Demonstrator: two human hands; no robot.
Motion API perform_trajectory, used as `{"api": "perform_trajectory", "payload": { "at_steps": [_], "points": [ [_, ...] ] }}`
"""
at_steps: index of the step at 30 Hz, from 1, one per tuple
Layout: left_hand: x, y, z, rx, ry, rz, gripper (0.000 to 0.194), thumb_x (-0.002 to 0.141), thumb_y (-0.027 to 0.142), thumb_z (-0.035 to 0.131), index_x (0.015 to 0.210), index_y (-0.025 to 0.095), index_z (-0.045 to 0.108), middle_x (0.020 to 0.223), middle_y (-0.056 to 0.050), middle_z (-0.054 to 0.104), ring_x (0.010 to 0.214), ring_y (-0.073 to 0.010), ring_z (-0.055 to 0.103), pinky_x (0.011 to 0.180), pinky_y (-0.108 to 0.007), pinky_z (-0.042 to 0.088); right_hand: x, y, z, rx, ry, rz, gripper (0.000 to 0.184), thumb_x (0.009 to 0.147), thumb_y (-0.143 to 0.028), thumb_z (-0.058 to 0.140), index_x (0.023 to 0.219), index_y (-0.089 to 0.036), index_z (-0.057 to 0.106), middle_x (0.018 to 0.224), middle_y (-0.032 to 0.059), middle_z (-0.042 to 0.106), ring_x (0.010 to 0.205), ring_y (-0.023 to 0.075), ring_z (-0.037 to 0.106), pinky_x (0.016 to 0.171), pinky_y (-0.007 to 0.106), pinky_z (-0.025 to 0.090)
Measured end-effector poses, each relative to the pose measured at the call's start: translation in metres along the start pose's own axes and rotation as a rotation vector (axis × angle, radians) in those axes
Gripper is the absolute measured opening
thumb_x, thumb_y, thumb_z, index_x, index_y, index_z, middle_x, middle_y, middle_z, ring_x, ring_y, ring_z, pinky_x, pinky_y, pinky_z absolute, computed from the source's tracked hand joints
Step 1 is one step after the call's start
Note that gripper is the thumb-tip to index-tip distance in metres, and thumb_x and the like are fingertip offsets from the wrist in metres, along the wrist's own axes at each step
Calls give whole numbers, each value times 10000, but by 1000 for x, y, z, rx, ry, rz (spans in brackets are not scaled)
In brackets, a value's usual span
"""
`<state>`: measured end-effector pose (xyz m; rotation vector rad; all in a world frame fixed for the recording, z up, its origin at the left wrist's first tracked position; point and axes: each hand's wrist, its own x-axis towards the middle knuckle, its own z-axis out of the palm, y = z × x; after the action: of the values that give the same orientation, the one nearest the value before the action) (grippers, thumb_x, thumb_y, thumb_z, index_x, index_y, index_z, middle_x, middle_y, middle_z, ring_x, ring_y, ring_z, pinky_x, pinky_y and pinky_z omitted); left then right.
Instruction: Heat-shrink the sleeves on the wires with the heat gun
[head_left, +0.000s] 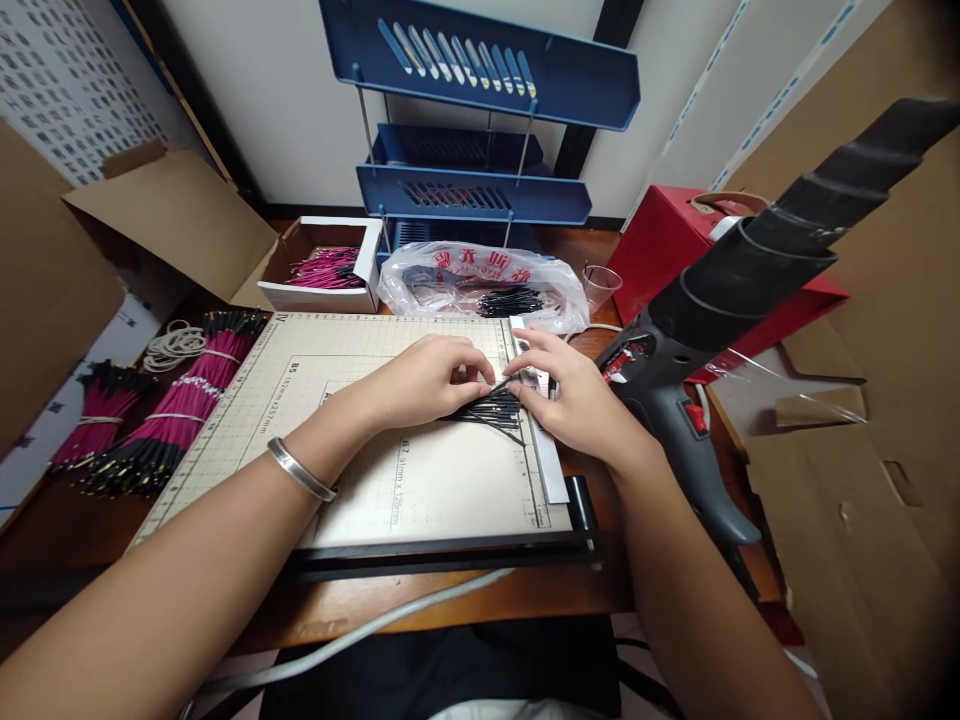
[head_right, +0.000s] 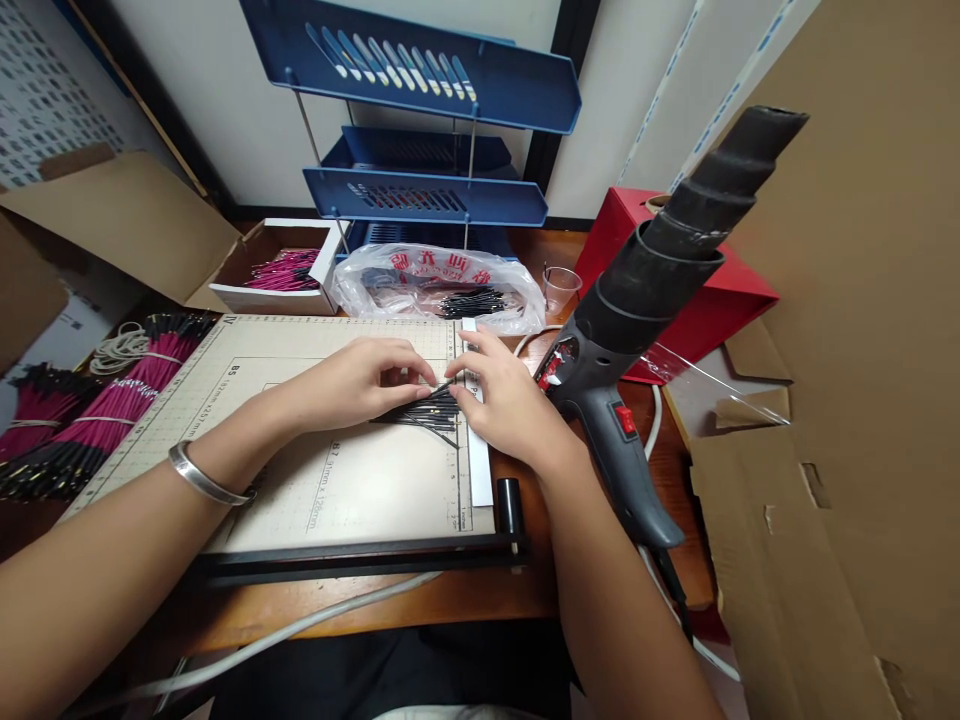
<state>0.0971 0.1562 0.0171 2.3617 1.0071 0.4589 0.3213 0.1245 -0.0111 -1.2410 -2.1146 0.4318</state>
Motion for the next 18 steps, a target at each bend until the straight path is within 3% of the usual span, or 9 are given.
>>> {"api": "perform_trajectory", "payload": {
  "at_steps": [5, 10, 18],
  "points": [
    [-1, 1, -1, -23, -17, -22, 176, 909, 219, 648, 989, 165, 796, 883, -47, 752, 767, -154, 623, 740, -273, 431, 0, 0, 0, -25, -13, 26, 85, 850, -194, 642, 812, -209, 716, 1487, 146, 589, 1472, 321, 479, 1207, 557, 379],
    [0, 3, 0, -18, -1, -29, 163, 898, 221, 651, 965, 159, 786, 859, -45, 751, 748, -154, 616, 719, -271, 426, -1, -2, 1, 5, 1, -13, 88, 863, -199, 633, 901, -226, 707, 1501, 133, 573, 1450, 281, 505, 1204, 542, 387],
    [0, 0, 0, -11, 11, -28, 130, 890, 218, 669, 925, 161, 781, 853, -41, 733, 755, -152, 608, 726, -268, 422, 0, -3, 2, -14, 17, -5, 101, 830, -154, 613, 841, -212, 694, 1452, 154, 604, 1401, 298, 550, 1179, 535, 414]
  ]
}}
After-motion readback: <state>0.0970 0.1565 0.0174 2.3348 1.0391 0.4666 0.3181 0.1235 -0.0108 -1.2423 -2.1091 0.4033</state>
